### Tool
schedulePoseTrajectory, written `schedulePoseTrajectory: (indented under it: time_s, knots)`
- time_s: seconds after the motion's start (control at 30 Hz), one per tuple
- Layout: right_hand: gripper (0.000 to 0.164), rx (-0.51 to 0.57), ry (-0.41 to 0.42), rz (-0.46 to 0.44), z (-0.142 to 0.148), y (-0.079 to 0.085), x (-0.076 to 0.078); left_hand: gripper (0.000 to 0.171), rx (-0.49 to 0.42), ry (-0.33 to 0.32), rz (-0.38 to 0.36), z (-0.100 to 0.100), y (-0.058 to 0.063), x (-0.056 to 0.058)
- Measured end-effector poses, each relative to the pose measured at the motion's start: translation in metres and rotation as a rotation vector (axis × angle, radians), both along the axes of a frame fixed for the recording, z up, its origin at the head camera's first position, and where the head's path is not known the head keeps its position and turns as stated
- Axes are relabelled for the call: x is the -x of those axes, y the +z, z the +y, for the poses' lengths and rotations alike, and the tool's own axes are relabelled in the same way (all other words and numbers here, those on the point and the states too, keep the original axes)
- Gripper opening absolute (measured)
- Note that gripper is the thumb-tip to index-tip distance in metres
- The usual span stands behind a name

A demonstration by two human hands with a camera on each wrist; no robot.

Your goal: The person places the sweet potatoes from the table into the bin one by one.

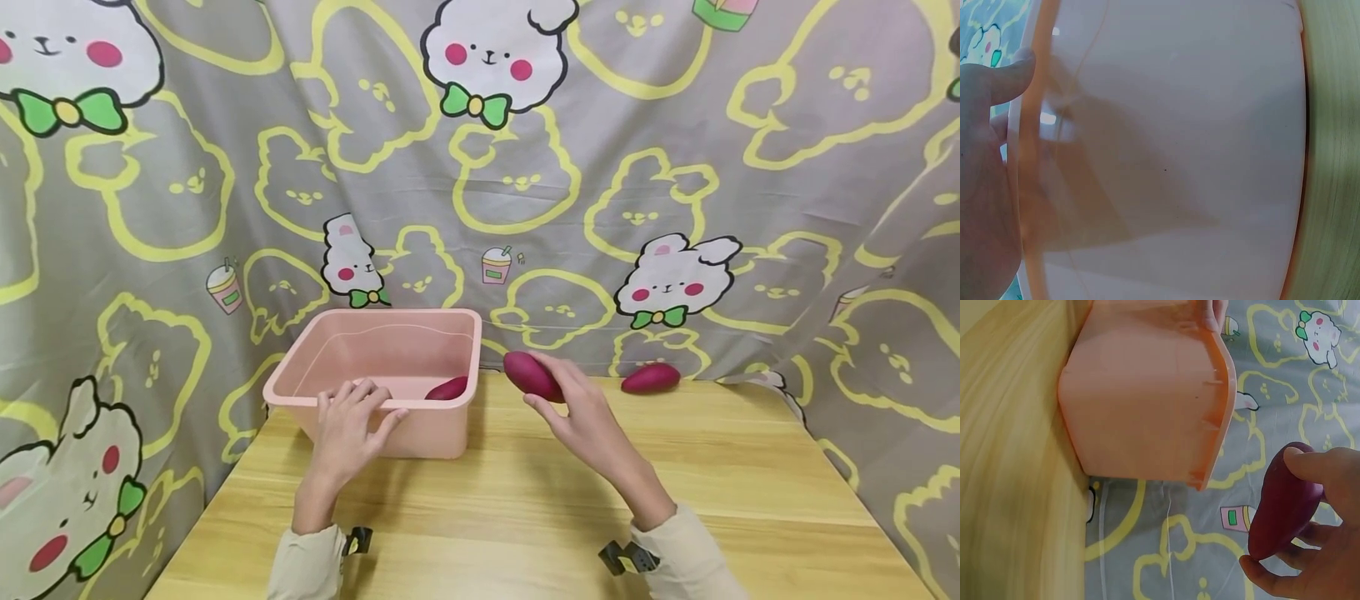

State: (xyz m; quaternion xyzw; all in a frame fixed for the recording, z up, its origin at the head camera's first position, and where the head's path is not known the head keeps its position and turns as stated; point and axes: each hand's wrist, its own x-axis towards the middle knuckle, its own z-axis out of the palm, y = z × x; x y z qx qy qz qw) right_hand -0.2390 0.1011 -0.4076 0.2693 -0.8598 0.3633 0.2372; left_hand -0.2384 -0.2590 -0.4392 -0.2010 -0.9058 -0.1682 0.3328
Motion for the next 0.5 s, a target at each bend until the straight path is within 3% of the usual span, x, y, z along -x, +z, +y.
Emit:
schedulePoseTrajectory:
  time_s: [0.23,0.5]
  knots:
    - [0.062,-0.007,0.018,-0.058,-0.012,0.007,0.006,0.028,0.003,0.003,-0.001,0.0,-0.001,0.0]
    - [0.061,-0.032,0.047,-0.065,-0.024,0.013,0.013,0.027,-0.001,0.0,-0.005,0.0,0.0,0.0]
